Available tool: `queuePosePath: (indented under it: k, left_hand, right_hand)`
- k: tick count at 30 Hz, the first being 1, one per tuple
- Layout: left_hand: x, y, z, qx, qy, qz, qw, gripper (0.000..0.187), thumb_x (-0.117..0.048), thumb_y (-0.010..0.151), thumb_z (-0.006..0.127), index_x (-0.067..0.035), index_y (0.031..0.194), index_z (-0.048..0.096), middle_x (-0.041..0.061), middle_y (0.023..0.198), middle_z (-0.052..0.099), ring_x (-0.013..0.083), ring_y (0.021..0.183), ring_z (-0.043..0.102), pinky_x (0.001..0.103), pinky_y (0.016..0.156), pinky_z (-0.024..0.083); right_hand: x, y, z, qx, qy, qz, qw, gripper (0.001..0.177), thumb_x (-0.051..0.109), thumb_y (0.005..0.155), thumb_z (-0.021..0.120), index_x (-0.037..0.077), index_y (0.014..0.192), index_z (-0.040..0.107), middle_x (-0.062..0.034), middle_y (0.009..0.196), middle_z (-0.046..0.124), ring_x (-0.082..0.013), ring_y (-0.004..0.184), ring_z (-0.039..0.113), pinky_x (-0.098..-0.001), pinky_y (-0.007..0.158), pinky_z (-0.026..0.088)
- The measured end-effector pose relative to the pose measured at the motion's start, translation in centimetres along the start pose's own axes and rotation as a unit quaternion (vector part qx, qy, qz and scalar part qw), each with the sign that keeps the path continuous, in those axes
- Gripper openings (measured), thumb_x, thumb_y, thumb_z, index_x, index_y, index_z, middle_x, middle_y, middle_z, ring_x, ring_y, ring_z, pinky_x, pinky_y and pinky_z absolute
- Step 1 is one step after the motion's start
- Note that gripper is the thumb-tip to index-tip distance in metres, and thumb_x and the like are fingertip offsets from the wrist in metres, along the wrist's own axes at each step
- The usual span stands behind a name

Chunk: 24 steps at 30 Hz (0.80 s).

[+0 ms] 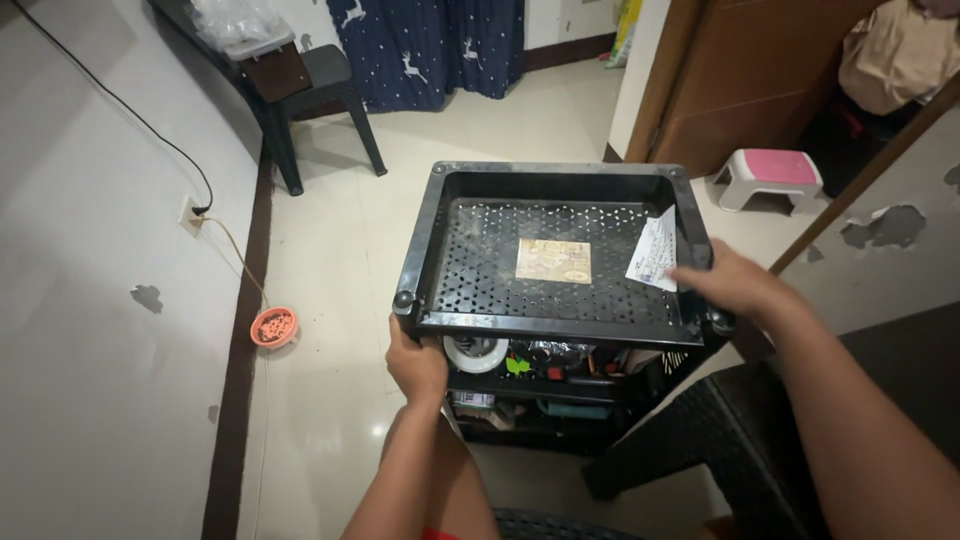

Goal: The person removes a paper receipt from a black perforated plastic tray, then wipes the tray's top surface and edges with an orange cloth. The person flips the tray to wipe the underside and continues cleaning all sides before placing the cloth back on the tray.

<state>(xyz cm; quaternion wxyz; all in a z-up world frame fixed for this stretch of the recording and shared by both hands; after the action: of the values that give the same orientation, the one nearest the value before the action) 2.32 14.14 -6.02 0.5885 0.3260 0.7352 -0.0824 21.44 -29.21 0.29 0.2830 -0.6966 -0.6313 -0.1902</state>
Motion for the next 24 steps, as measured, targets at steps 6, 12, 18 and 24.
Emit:
queuePosePath:
  k: [6, 12, 18, 24]
  left_hand:
    - [0.7, 0.1, 0.7, 0.009, -0.050, -0.002, 0.999, 0.038, -0.005, 0.093, 0.059, -0.012, 0.130, 0.057, 0.018, 0.097, 0.076, 0.0364, 0.094, 0.074, 0.043, 0.083, 0.053]
    - [1.2, -1.0, 1.8, -0.021, -0.082, -0.013, 0.996, 0.050, 0.003, 0.089, 0.057, -0.013, 0.136, 0.057, 0.017, 0.101, 0.077, 0.0312, 0.097, 0.076, 0.038, 0.085, 0.054]
    - [-0.6, -2.6, 2.6, -0.008, -0.102, 0.006, 0.995, 0.055, 0.007, 0.090, 0.053, -0.013, 0.141, 0.054, 0.017, 0.106, 0.076, 0.0285, 0.100, 0.075, 0.036, 0.088, 0.053]
    - [-1.1, -2.6, 2.4, 0.004, -0.094, 0.015, 0.995, 0.051, 0.006, 0.093, 0.053, -0.013, 0.141, 0.052, 0.016, 0.108, 0.075, 0.0295, 0.102, 0.074, 0.037, 0.088, 0.053]
  right_hand:
    - [-1.5, 2.6, 0.7, -0.022, -0.144, -0.016, 0.989, 0.076, 0.042, 0.081, 0.077, -0.003, 0.139, 0.058, -0.0305, 0.124, 0.069, -0.0405, 0.115, 0.069, -0.0445, 0.101, 0.053]
    - [0.5, 0.6, -0.9, -0.051, -0.146, 0.005, 0.988, 0.063, 0.043, 0.083, 0.077, 0.003, 0.131, 0.069, -0.0251, 0.110, 0.077, -0.0344, 0.098, 0.077, -0.0437, 0.093, 0.057]
    - [3.6, -2.5, -3.8, -0.128, -0.153, 0.015, 0.980, 0.063, 0.046, 0.084, 0.078, 0.016, 0.138, 0.068, -0.0194, 0.100, 0.079, -0.0312, 0.088, 0.078, -0.0446, 0.083, 0.060]
    - [13.2, -9.5, 0.7, -0.185, -0.193, -0.282, 0.922, 0.047, 0.051, 0.090, 0.070, 0.013, 0.118, 0.074, -0.0102, 0.116, 0.073, -0.0279, 0.113, 0.065, -0.0452, 0.097, 0.051]
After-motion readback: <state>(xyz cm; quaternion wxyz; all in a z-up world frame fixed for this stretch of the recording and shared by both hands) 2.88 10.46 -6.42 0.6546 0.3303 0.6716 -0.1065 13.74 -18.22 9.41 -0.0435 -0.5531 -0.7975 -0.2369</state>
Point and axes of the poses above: each hand's wrist, its own y-axis towards the middle knuckle, its own z-axis out of the palm, x = y × z, the point moved 7 cm from there along y, towards the middle knuckle
